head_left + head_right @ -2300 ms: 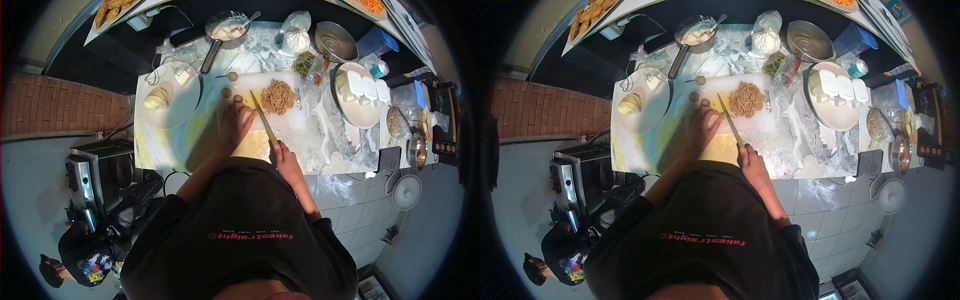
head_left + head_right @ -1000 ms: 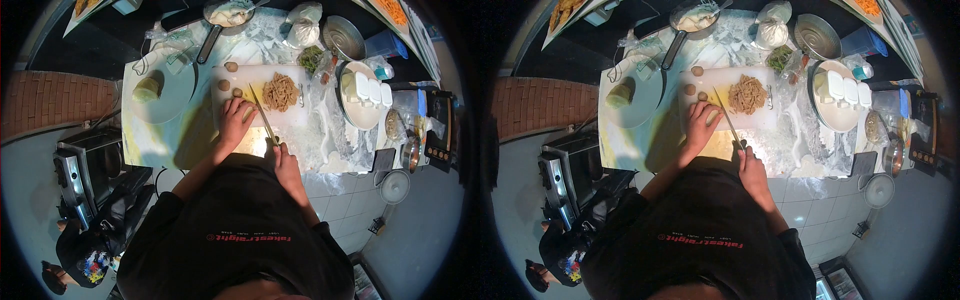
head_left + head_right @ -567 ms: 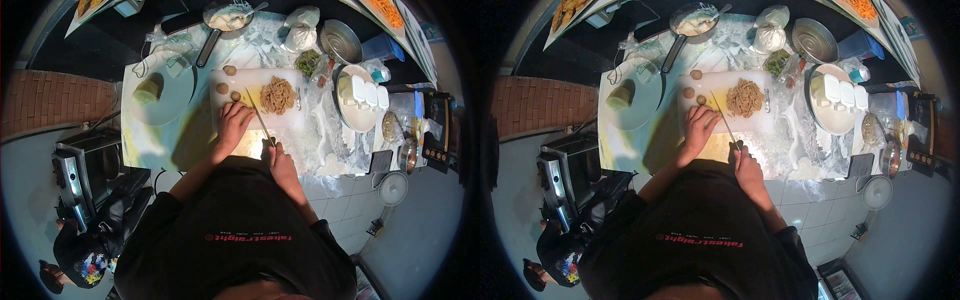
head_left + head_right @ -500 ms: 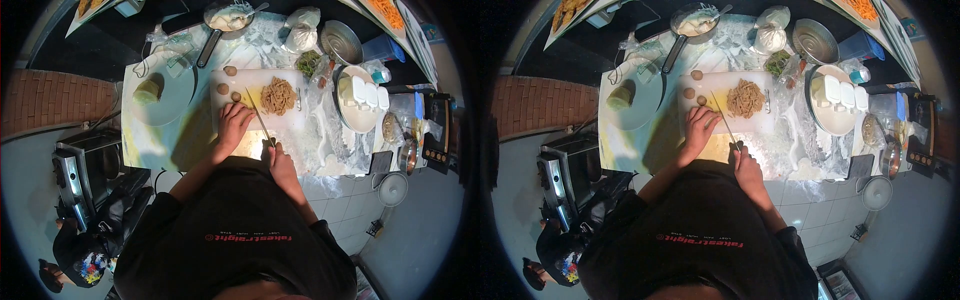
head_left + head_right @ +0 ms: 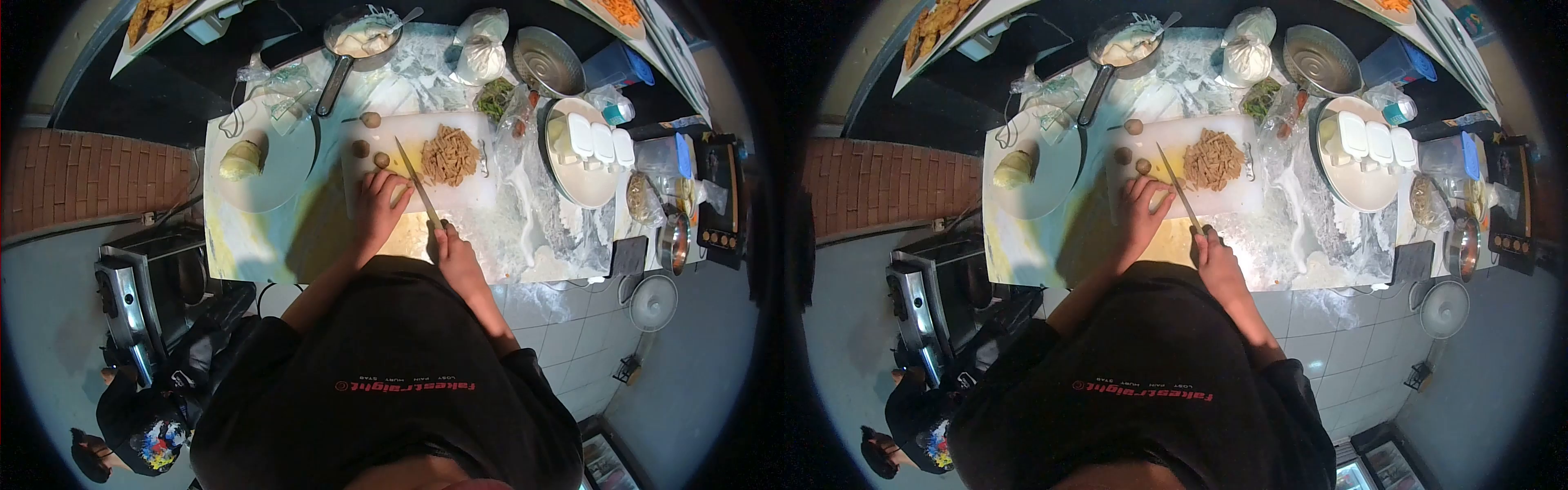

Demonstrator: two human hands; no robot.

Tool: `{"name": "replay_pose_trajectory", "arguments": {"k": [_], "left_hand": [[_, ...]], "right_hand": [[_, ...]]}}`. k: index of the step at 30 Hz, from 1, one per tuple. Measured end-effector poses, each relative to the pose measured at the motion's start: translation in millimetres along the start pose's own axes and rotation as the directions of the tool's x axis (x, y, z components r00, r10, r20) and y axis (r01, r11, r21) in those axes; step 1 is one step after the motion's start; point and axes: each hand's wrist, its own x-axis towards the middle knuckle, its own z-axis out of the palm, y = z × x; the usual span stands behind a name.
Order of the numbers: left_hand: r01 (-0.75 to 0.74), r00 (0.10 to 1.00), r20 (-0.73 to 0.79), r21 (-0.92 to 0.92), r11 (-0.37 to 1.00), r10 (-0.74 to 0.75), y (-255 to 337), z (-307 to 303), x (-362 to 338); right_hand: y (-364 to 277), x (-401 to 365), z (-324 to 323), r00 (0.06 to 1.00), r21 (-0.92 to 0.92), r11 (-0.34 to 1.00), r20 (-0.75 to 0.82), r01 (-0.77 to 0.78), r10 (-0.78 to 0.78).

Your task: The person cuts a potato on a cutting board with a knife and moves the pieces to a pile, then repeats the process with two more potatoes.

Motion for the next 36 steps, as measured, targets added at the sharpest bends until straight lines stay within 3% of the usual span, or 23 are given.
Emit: {"name": "replay_pose_trajectory", "arguments": {"k": [3, 6, 8, 15, 21, 24, 26, 29, 36], "left_hand": [[0.006, 1.0, -0.002, 0.011, 1.0, -0.006, -0.6, -1.2, -2.3], [0.008, 1.0, -0.004, 0.028, 1.0, -0.008, -1.8, -0.3, -4.8], [0.042, 0.999, 0.014, 0.034, 0.999, -0.042, -2.4, -0.8, -6.5], [-0.02, 0.999, -0.043, 0.097, 0.995, 0.025, -6.0, -6.7, -11.1], [0.001, 1.0, 0.014, 0.072, 0.997, -0.002, 4.5, -11.8, -3.2], [-0.055, 0.995, 0.087, 0.025, 0.998, 0.053, 13.0, -11.0, 14.8], [-0.164, 0.962, 0.209, -0.077, 0.984, 0.176, 13.5, -8.2, 26.1], [-0.227, 0.952, 0.202, -0.04, 0.973, 0.231, 9.8, -2.0, 32.5], [-0.21, 0.954, 0.215, -0.017, 0.977, 0.209, 5.4, -5.4, 26.6]], "right_hand": [[9.9, -3.4, -6.3, 1.0, 0.096, 0.995, 0.008, 0.026, -0.027], [14.3, -9.0, -13.1, 0.996, 0.119, 0.992, 0.074, -0.05, 0.041], [21.0, -11.8, -11.5, 1.0, 0.148, 0.989, 0.015, 0.012, -0.015], [20.5, -17.9, -22.3, 1.0, 0.195, 0.981, -0.022, -0.003, 0.008], [26.5, -19.6, -21.5, 1.0, 0.173, 0.985, -0.009, 0.003, -0.001], [30.1, -21.2, -16.2, 0.999, 0.191, 0.981, -0.036, -0.009, 0.016], [32.8, -21.8, -14.1, 0.997, 0.206, 0.979, -0.07, 0.003, 0.012], [31.0, -24.9, -17.4, 0.998, 0.218, 0.976, -0.062, -0.01, 0.024], [27.4, -24.1, -24.5, 0.997, 0.205, 0.976, 0.007, -0.073, 0.073]]}}
